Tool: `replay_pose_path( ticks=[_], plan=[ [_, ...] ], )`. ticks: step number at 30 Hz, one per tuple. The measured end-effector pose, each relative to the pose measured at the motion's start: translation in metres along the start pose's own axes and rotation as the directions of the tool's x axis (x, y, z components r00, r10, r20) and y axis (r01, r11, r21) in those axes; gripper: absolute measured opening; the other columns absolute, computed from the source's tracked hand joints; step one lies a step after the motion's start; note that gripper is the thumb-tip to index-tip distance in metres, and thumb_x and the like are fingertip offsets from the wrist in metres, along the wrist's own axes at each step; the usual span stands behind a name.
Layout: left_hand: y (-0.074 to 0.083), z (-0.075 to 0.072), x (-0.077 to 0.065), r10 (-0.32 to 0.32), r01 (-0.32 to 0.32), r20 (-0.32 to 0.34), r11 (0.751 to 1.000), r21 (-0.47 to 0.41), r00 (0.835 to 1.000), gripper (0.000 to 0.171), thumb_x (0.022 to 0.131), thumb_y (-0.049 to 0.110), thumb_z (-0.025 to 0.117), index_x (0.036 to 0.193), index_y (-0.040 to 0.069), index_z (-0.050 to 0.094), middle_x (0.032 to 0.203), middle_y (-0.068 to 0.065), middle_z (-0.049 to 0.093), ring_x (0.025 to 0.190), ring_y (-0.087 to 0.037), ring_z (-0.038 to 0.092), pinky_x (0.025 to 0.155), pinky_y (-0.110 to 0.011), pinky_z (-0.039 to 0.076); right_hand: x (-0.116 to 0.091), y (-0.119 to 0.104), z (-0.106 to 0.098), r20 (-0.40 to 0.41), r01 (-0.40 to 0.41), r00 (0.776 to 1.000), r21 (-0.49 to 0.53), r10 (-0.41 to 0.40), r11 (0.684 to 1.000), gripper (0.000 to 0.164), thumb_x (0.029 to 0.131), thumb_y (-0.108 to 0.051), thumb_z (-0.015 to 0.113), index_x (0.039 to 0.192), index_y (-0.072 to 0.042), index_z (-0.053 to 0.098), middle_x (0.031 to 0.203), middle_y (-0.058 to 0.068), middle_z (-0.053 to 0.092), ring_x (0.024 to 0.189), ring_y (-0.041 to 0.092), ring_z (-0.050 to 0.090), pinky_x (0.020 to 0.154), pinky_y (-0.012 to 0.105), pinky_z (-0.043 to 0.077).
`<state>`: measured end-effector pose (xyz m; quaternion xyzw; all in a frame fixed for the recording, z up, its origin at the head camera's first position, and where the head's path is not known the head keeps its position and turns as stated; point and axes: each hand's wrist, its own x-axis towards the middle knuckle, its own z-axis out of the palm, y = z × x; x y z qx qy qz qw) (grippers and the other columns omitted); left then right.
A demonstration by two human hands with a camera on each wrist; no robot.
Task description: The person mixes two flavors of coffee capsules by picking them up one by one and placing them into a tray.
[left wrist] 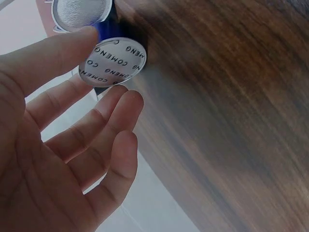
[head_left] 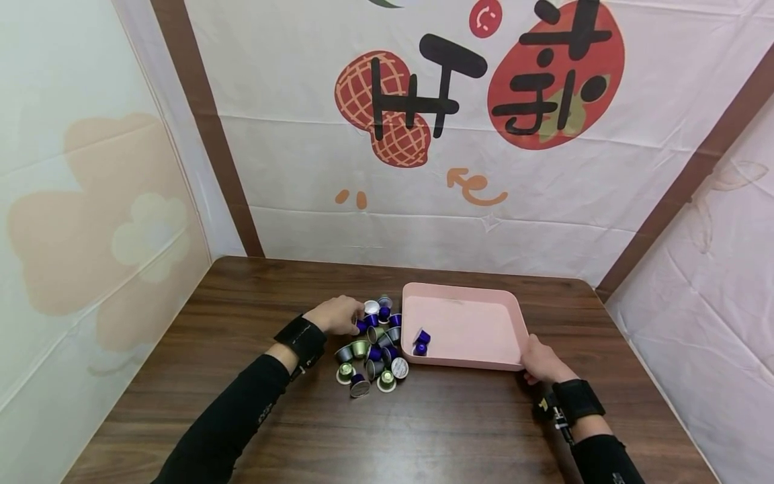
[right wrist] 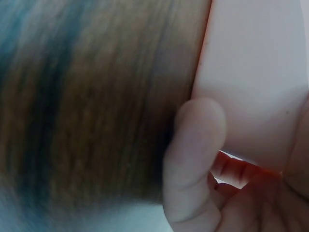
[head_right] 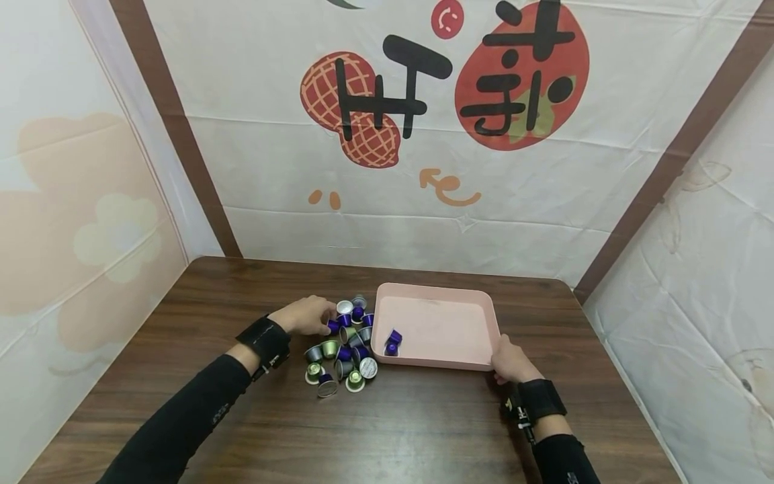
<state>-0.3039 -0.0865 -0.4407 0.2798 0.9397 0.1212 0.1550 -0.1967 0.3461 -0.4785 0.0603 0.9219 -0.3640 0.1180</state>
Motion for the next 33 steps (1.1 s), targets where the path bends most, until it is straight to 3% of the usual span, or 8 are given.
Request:
replay_pose_path(
  ticks=[8,14,24,30,33],
  plan=[
    [0.001,0.000,-0.003,-0.008,0.008,0.005,1.000,0.011,1.000,0.016,0.080,0.012,0.073,0.095,0.011,0.065,0.084,0.001,0.057,0.073,-0.016,0.051,0.064,-0.033,0.043,-0.001,-0.001,0.001,-0.006,0.005,1.000,-0.024,-0.005,1.000,0.032,0.089,-0.001,0.035,0.116,0.015,0.030,0.073,0.018,0.049,0.051,0.023,0.055,0.045,0.036,0.050],
    [0.002,0.002,-0.005,-0.052,0.052,0.014,0.999,0.011,0.999,0.019,0.078,0.014,0.075,0.095,0.013,0.068,0.090,0.000,0.061,0.073,-0.016,0.051,0.066,-0.032,0.043,0.001,0.001,0.002,-0.008,-0.002,1.000,-0.047,0.002,0.999,0.034,0.091,0.000,0.034,0.119,0.016,0.027,0.074,0.018,0.049,0.051,0.022,0.054,0.045,0.035,0.050],
    [0.005,0.005,-0.011,-0.064,0.063,0.049,0.998,0.015,0.997,0.012,0.078,0.012,0.074,0.087,0.013,0.066,0.076,0.001,0.053,0.065,-0.015,0.046,0.058,-0.029,0.035,-0.002,0.001,0.001,0.000,-0.008,1.000,-0.052,0.008,0.999,0.030,0.091,0.000,0.033,0.117,0.015,0.029,0.072,0.018,0.049,0.051,0.022,0.055,0.046,0.035,0.050],
    [0.002,0.006,-0.011,-0.100,0.101,0.029,0.995,-0.009,0.995,0.013,0.074,0.006,0.071,0.074,0.010,0.059,0.068,-0.001,0.047,0.059,-0.015,0.042,0.054,-0.029,0.032,0.000,0.000,0.000,0.016,-0.033,0.999,-0.047,0.034,0.998,0.034,0.093,-0.003,0.033,0.122,0.014,0.027,0.073,0.018,0.051,0.052,0.022,0.055,0.047,0.035,0.050],
    [0.000,0.004,-0.010,-0.113,0.113,0.027,0.994,-0.014,0.993,0.010,0.075,0.006,0.070,0.080,0.008,0.062,0.072,-0.003,0.051,0.061,-0.016,0.044,0.055,-0.030,0.034,0.001,-0.001,-0.001,0.016,-0.030,0.999,-0.047,0.030,0.998,0.034,0.094,-0.004,0.033,0.122,0.014,0.026,0.074,0.018,0.051,0.051,0.022,0.056,0.046,0.035,0.050]
  ],
)
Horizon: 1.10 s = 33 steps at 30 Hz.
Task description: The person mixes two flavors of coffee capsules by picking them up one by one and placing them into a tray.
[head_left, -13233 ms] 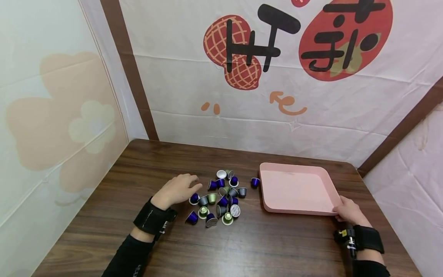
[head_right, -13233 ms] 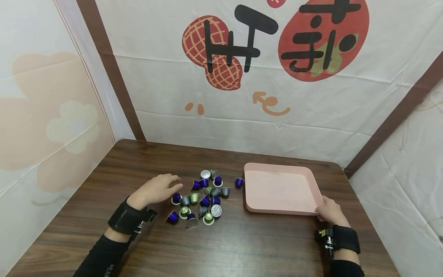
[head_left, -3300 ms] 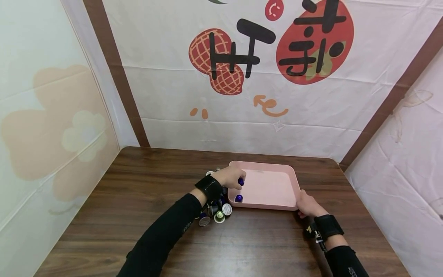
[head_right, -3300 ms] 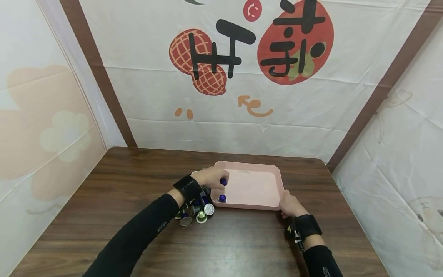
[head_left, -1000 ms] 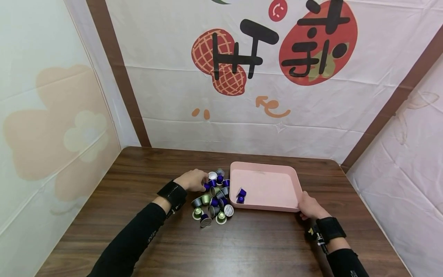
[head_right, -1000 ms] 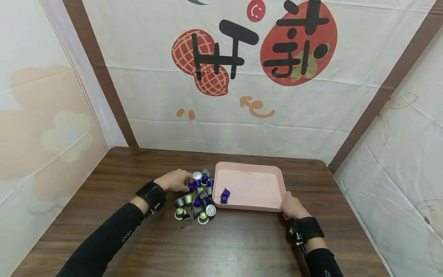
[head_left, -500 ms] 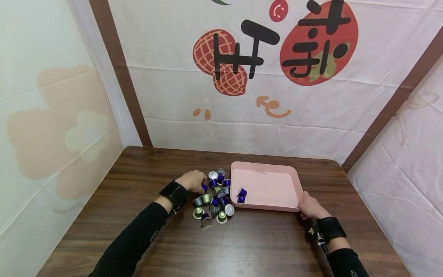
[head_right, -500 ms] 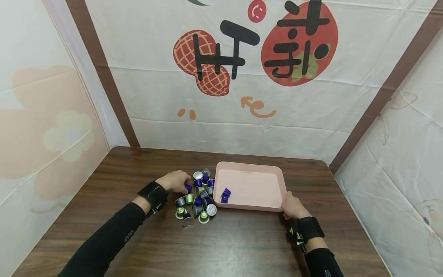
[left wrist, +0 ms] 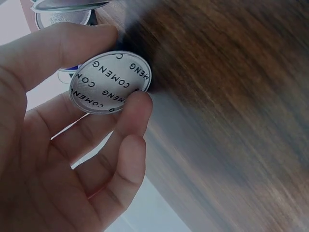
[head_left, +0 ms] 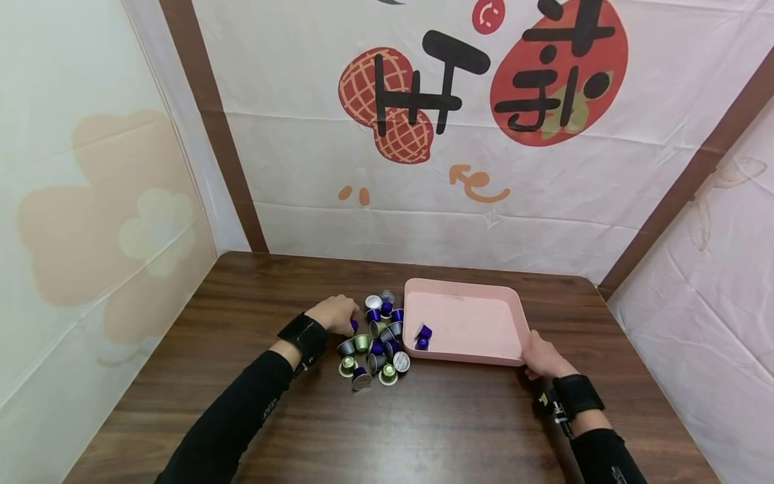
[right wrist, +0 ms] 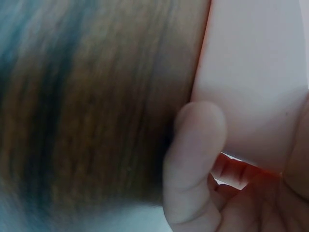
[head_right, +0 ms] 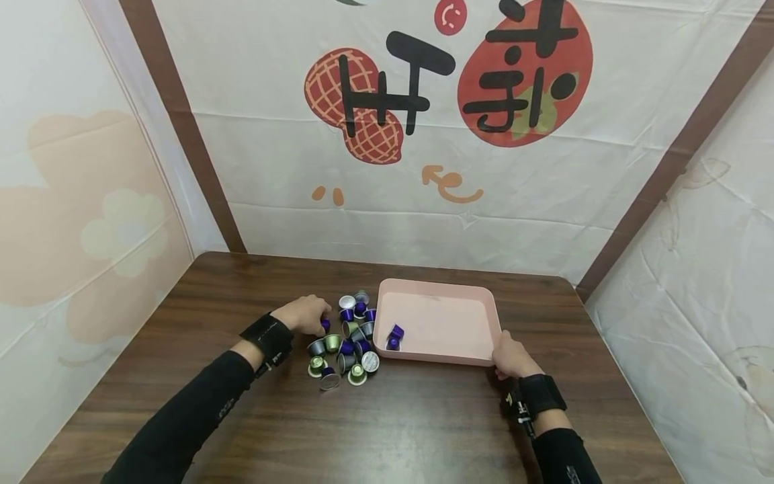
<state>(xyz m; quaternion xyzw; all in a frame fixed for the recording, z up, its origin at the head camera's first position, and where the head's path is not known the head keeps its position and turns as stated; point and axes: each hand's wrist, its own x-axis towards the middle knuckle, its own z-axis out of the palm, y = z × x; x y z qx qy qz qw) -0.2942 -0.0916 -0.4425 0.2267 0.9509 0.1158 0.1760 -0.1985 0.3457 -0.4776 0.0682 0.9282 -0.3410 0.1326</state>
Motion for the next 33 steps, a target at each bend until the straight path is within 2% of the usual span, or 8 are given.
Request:
replay_pose_path(
  ticks=[4,6,9,12,19,26,33],
  plan=[
    [-0.001,-0.002,0.003,0.011,-0.011,-0.017,1.000,0.003,1.000,0.027,0.078,0.009,0.070,0.104,0.007,0.066,0.090,-0.006,0.060,0.070,-0.018,0.050,0.061,-0.031,0.039,0.001,0.001,0.000,-0.007,0.008,1.000,0.005,-0.008,1.000,0.031,0.092,-0.003,0.033,0.119,0.014,0.028,0.074,0.019,0.051,0.051,0.022,0.056,0.046,0.035,0.050],
    [0.000,-0.004,0.005,0.020,-0.020,-0.033,1.000,-0.003,0.999,0.030,0.079,0.010,0.069,0.109,0.009,0.065,0.094,-0.004,0.061,0.072,-0.018,0.052,0.062,-0.031,0.041,0.001,0.001,-0.001,-0.012,0.012,1.000,0.006,-0.011,1.000,0.031,0.092,-0.002,0.032,0.118,0.014,0.028,0.074,0.019,0.050,0.051,0.022,0.056,0.046,0.035,0.050],
    [0.006,-0.010,0.004,0.035,-0.037,-0.048,0.999,-0.037,0.998,0.023,0.080,0.009,0.068,0.103,0.010,0.064,0.087,-0.003,0.059,0.068,-0.018,0.052,0.059,-0.030,0.041,0.002,0.002,-0.001,-0.016,0.014,1.000,0.003,-0.014,1.000,0.032,0.090,-0.001,0.032,0.118,0.014,0.029,0.073,0.018,0.050,0.050,0.022,0.055,0.045,0.035,0.050],
    [0.012,-0.015,0.002,0.052,-0.057,-0.071,0.997,-0.058,0.996,0.025,0.079,0.008,0.069,0.103,0.008,0.063,0.083,-0.002,0.056,0.066,-0.017,0.051,0.057,-0.029,0.040,0.002,0.003,0.000,-0.017,0.015,1.000,0.002,-0.015,1.000,0.032,0.089,0.000,0.033,0.117,0.014,0.029,0.073,0.019,0.050,0.050,0.021,0.056,0.045,0.035,0.050],
    [0.030,-0.022,0.009,0.093,-0.095,-0.096,0.995,-0.018,0.991,0.025,0.080,0.006,0.067,0.104,0.007,0.060,0.086,-0.003,0.055,0.070,-0.017,0.050,0.060,-0.029,0.039,0.001,0.003,0.001,-0.017,0.028,0.999,-0.007,-0.028,1.000,0.030,0.089,0.000,0.033,0.115,0.013,0.030,0.076,0.020,0.049,0.052,0.022,0.056,0.046,0.035,0.050],
    [0.060,-0.028,0.017,0.181,-0.182,-0.115,0.983,0.005,0.977,0.022,0.081,0.006,0.066,0.103,0.007,0.062,0.088,-0.002,0.058,0.069,-0.016,0.051,0.061,-0.029,0.041,0.000,0.004,0.001,-0.031,0.028,0.999,-0.015,-0.028,0.999,0.026,0.092,-0.002,0.031,0.114,0.012,0.032,0.076,0.019,0.049,0.051,0.022,0.055,0.045,0.034,0.050],
    [0.090,-0.030,0.025,0.214,-0.214,-0.104,0.977,0.017,0.971,0.013,0.084,0.010,0.066,0.091,0.013,0.056,0.078,-0.001,0.051,0.062,-0.015,0.044,0.055,-0.027,0.034,0.000,0.004,0.001,-0.035,0.032,0.999,0.001,-0.032,0.999,0.027,0.089,0.000,0.034,0.113,0.011,0.033,0.074,0.018,0.050,0.050,0.022,0.055,0.045,0.035,0.050]
  ],
)
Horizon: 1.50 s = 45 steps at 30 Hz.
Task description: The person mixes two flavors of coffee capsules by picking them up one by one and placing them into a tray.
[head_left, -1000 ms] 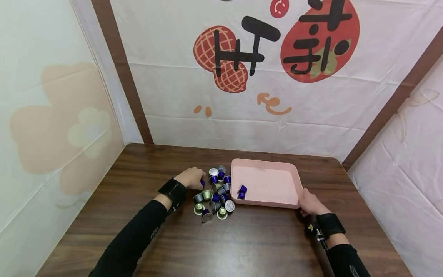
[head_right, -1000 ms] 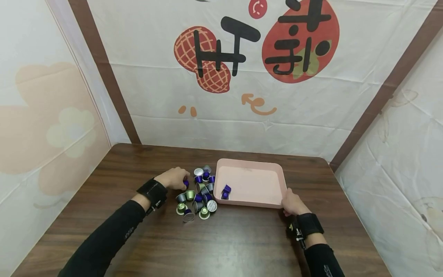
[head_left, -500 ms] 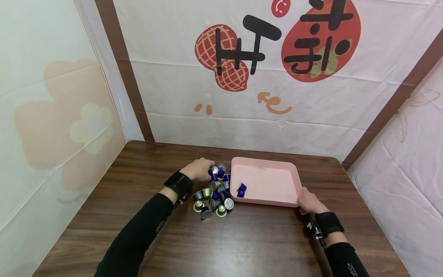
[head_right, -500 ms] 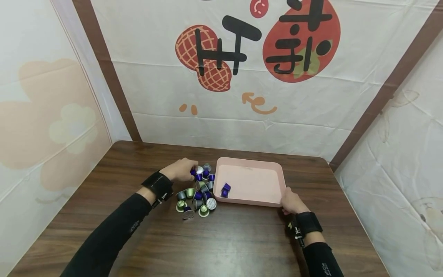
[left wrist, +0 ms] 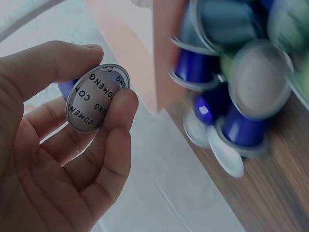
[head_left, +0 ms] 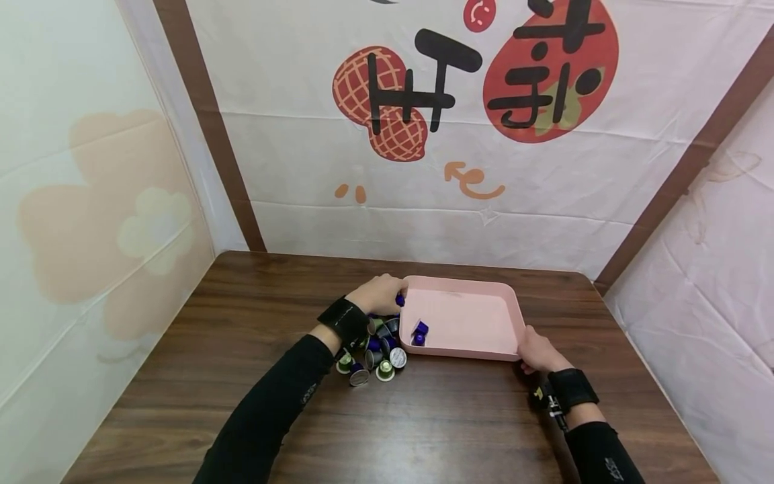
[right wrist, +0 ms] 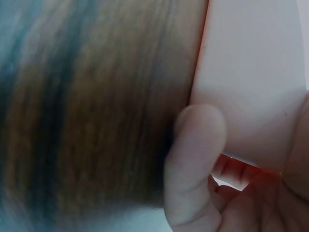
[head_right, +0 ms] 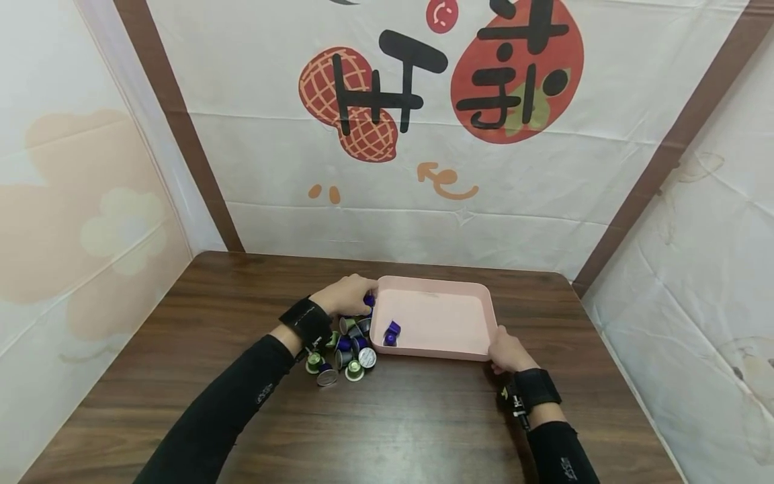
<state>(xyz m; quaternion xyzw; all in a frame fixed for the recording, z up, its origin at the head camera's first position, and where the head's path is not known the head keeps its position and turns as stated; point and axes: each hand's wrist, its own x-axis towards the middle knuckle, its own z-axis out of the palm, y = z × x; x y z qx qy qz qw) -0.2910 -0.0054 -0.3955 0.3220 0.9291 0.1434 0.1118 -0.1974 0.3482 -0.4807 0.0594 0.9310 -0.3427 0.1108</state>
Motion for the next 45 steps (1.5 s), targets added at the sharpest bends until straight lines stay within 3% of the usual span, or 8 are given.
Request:
replay_pose_path(
  ticks=[6,11,18,23,30,38,45],
  plan=[
    [0.011,0.008,0.016,-0.007,0.007,0.021,1.000,-0.020,1.000,0.015,0.084,0.013,0.068,0.096,0.013,0.058,0.081,0.000,0.054,0.060,-0.012,0.047,0.053,-0.024,0.038,0.002,-0.001,0.002,0.005,-0.011,1.000,-0.003,0.011,1.000,0.029,0.089,-0.001,0.034,0.115,0.012,0.032,0.076,0.019,0.050,0.052,0.023,0.056,0.046,0.035,0.050],
    [0.017,0.013,0.024,-0.010,0.011,0.026,1.000,-0.022,1.000,0.017,0.084,0.012,0.069,0.099,0.009,0.063,0.094,-0.001,0.056,0.071,-0.016,0.051,0.058,-0.026,0.042,0.002,-0.001,0.003,0.006,-0.020,1.000,-0.006,0.020,1.000,0.029,0.088,0.001,0.035,0.114,0.012,0.032,0.076,0.019,0.049,0.052,0.023,0.055,0.046,0.035,0.050],
    [0.017,0.014,0.029,0.015,-0.016,0.042,1.000,0.024,0.999,0.017,0.083,0.013,0.070,0.098,0.008,0.066,0.107,-0.003,0.057,0.082,-0.017,0.051,0.065,-0.028,0.043,0.003,-0.001,0.001,0.004,-0.029,1.000,-0.004,0.029,1.000,0.029,0.088,0.001,0.035,0.114,0.012,0.033,0.076,0.019,0.049,0.052,0.023,0.055,0.046,0.035,0.050],
    [0.017,0.016,0.031,0.015,-0.016,0.049,0.999,0.033,0.999,0.015,0.083,0.012,0.070,0.097,0.008,0.065,0.105,-0.002,0.058,0.082,-0.017,0.051,0.065,-0.028,0.044,0.004,-0.001,0.001,0.007,-0.049,0.999,-0.008,0.049,0.999,0.030,0.087,0.001,0.036,0.116,0.012,0.033,0.077,0.018,0.049,0.053,0.023,0.055,0.046,0.035,0.050],
    [0.018,0.017,0.033,0.006,-0.009,0.056,0.999,0.046,0.998,0.026,0.084,0.014,0.070,0.107,0.004,0.065,0.111,-0.004,0.056,0.087,-0.017,0.052,0.070,-0.030,0.045,0.003,-0.001,0.002,0.004,-0.028,1.000,0.000,0.028,1.000,0.029,0.088,0.000,0.036,0.115,0.011,0.033,0.076,0.018,0.049,0.052,0.023,0.055,0.046,0.035,0.050],
    [0.010,0.006,0.021,-0.014,0.014,0.063,1.000,-0.002,0.998,0.026,0.085,0.016,0.069,0.109,0.007,0.061,0.091,-0.004,0.058,0.077,-0.017,0.053,0.066,-0.030,0.044,0.002,-0.002,0.002,0.008,-0.028,1.000,0.002,0.028,1.000,0.030,0.088,0.000,0.036,0.116,0.012,0.032,0.079,0.019,0.049,0.053,0.023,0.055,0.046,0.035,0.051],
    [-0.006,-0.014,0.002,0.022,-0.027,0.093,0.998,0.051,0.995,0.013,0.086,0.016,0.067,0.098,0.009,0.064,0.091,-0.001,0.061,0.082,-0.017,0.055,0.071,-0.031,0.045,0.001,-0.003,0.000,0.011,-0.023,1.000,-0.005,0.023,1.000,0.030,0.088,0.001,0.035,0.115,0.012,0.032,0.076,0.019,0.050,0.053,0.023,0.056,0.046,0.035,0.050]
  ],
)
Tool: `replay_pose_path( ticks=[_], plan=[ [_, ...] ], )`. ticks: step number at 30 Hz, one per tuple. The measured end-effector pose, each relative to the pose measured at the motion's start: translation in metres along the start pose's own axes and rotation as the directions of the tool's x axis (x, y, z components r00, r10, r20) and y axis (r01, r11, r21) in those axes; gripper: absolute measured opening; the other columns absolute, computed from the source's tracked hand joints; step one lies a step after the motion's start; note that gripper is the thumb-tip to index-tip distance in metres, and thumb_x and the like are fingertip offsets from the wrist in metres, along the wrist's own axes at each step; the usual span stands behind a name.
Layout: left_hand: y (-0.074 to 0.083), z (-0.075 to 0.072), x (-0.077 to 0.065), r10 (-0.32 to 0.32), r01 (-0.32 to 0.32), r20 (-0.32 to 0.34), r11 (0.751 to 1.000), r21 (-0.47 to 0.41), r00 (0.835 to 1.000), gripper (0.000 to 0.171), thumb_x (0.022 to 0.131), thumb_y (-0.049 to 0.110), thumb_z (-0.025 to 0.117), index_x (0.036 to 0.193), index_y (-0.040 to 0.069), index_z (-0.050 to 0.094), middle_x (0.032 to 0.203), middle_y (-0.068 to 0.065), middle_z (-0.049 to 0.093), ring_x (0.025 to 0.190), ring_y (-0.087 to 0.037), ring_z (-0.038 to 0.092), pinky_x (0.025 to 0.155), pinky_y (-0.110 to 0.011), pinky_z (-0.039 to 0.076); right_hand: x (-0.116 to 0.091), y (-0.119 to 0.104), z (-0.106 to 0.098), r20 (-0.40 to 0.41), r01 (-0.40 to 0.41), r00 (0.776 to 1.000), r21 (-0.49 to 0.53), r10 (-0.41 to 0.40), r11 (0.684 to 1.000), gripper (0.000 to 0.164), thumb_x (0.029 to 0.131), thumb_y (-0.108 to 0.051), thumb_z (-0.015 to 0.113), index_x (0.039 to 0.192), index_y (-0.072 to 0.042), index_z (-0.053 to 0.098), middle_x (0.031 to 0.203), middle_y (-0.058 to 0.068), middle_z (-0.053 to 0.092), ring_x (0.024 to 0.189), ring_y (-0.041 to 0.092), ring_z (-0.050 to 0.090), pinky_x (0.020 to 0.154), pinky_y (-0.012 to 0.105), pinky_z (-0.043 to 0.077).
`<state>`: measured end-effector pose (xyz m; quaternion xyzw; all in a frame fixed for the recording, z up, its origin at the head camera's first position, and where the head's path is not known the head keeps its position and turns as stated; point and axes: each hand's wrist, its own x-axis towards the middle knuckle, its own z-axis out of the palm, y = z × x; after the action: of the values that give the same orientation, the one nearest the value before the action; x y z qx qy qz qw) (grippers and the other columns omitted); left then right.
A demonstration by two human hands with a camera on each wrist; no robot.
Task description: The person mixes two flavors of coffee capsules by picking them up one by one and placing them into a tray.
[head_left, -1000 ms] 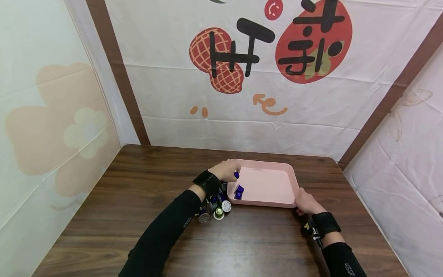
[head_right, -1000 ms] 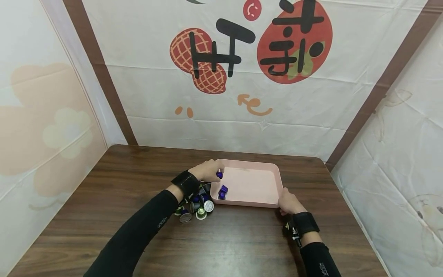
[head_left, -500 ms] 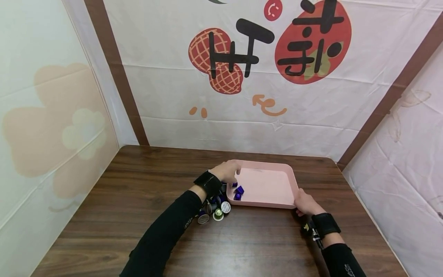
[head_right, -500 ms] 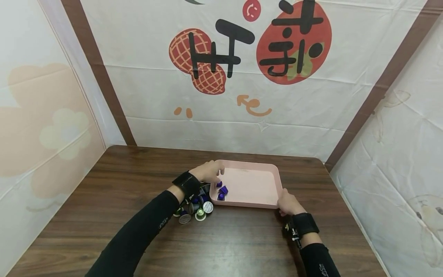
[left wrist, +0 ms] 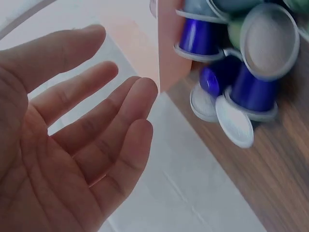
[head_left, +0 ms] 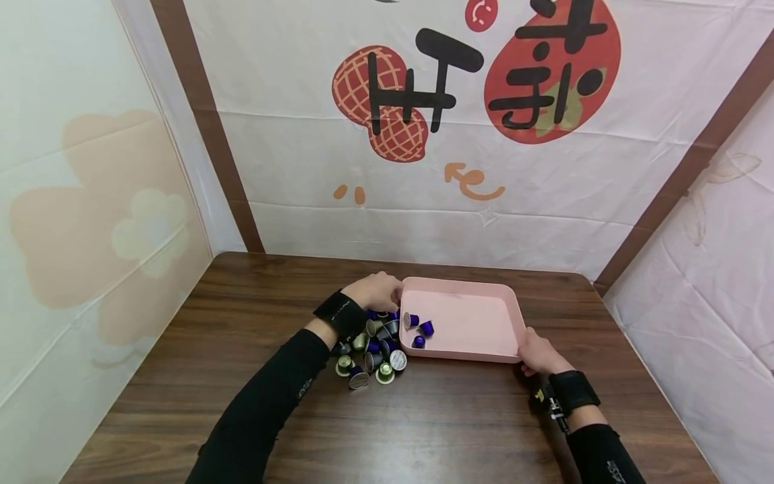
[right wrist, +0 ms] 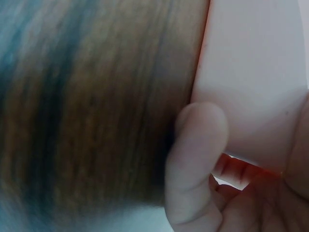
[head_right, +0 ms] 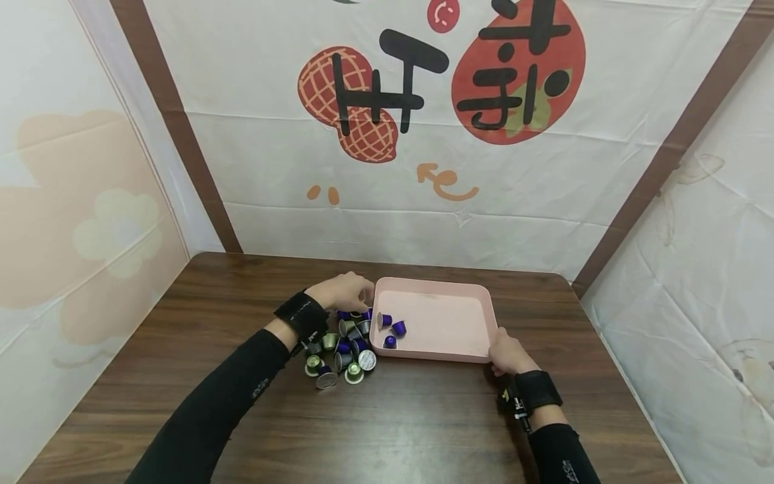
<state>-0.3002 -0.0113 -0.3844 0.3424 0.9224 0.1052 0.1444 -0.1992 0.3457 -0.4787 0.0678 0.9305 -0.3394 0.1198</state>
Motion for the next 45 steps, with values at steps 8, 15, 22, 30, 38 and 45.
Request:
replay_pose_path(
  ticks=[8,15,22,30,38,45],
  plan=[
    [-0.023,0.000,-0.035,-0.023,0.023,-0.008,0.999,-0.037,1.000,0.015,0.087,0.016,0.067,0.100,0.010,0.064,0.090,-0.002,0.057,0.077,-0.016,0.053,0.067,-0.032,0.044,0.002,-0.001,0.000,0.005,0.006,1.000,-0.004,-0.006,1.000,0.032,0.088,0.001,0.036,0.117,0.013,0.031,0.077,0.019,0.049,0.053,0.023,0.055,0.046,0.035,0.050],
    [-0.036,0.012,-0.065,-0.060,0.059,-0.008,0.993,-0.103,0.998,0.014,0.087,0.019,0.068,0.096,0.009,0.064,0.083,-0.001,0.057,0.069,-0.014,0.051,0.063,-0.031,0.042,0.001,0.002,0.001,0.001,0.006,1.000,-0.004,-0.006,1.000,0.032,0.087,0.001,0.035,0.116,0.013,0.031,0.079,0.020,0.049,0.053,0.023,0.055,0.046,0.035,0.051],
    [-0.046,0.032,-0.083,-0.123,0.129,0.048,0.980,-0.153,0.991,0.019,0.088,0.022,0.067,0.103,0.010,0.064,0.093,-0.002,0.061,0.079,-0.016,0.057,0.069,-0.034,0.047,0.000,0.001,0.000,0.007,0.002,1.000,-0.006,-0.002,1.000,0.032,0.087,0.000,0.036,0.116,0.013,0.031,0.077,0.019,0.049,0.053,0.023,0.055,0.046,0.035,0.050],
    [-0.053,0.047,-0.087,-0.126,0.132,0.044,0.974,-0.186,0.991,0.022,0.083,0.020,0.073,0.098,0.010,0.062,0.096,-0.007,0.061,0.082,-0.018,0.056,0.071,-0.038,0.046,-0.001,0.000,-0.001,0.002,0.017,1.000,0.006,-0.017,1.000,0.031,0.086,0.001,0.036,0.115,0.013,0.031,0.077,0.020,0.049,0.053,0.023,0.055,0.046,0.035,0.050],
    [-0.057,0.061,-0.083,-0.180,0.186,0.053,0.965,-0.185,0.982,0.021,0.081,0.021,0.075,0.094,0.013,0.062,0.088,-0.002,0.058,0.074,-0.016,0.052,0.066,-0.034,0.043,0.000,0.002,0.002,0.009,-0.026,1.000,0.003,0.026,1.000,0.031,0.087,0.000,0.037,0.116,0.011,0.031,0.074,0.018,0.051,0.053,0.022,0.055,0.047,0.034,0.050],
    [-0.055,0.062,-0.080,-0.204,0.210,0.052,0.963,-0.171,0.978,0.021,0.080,0.022,0.075,0.092,0.013,0.061,0.082,0.000,0.054,0.072,-0.018,0.051,0.063,-0.034,0.041,0.000,0.000,0.001,-0.002,-0.001,1.000,0.003,0.001,1.000,0.032,0.087,0.000,0.037,0.116,0.012,0.032,0.078,0.019,0.050,0.053,0.022,0.055,0.046,0.035,0.051]
  ],
)
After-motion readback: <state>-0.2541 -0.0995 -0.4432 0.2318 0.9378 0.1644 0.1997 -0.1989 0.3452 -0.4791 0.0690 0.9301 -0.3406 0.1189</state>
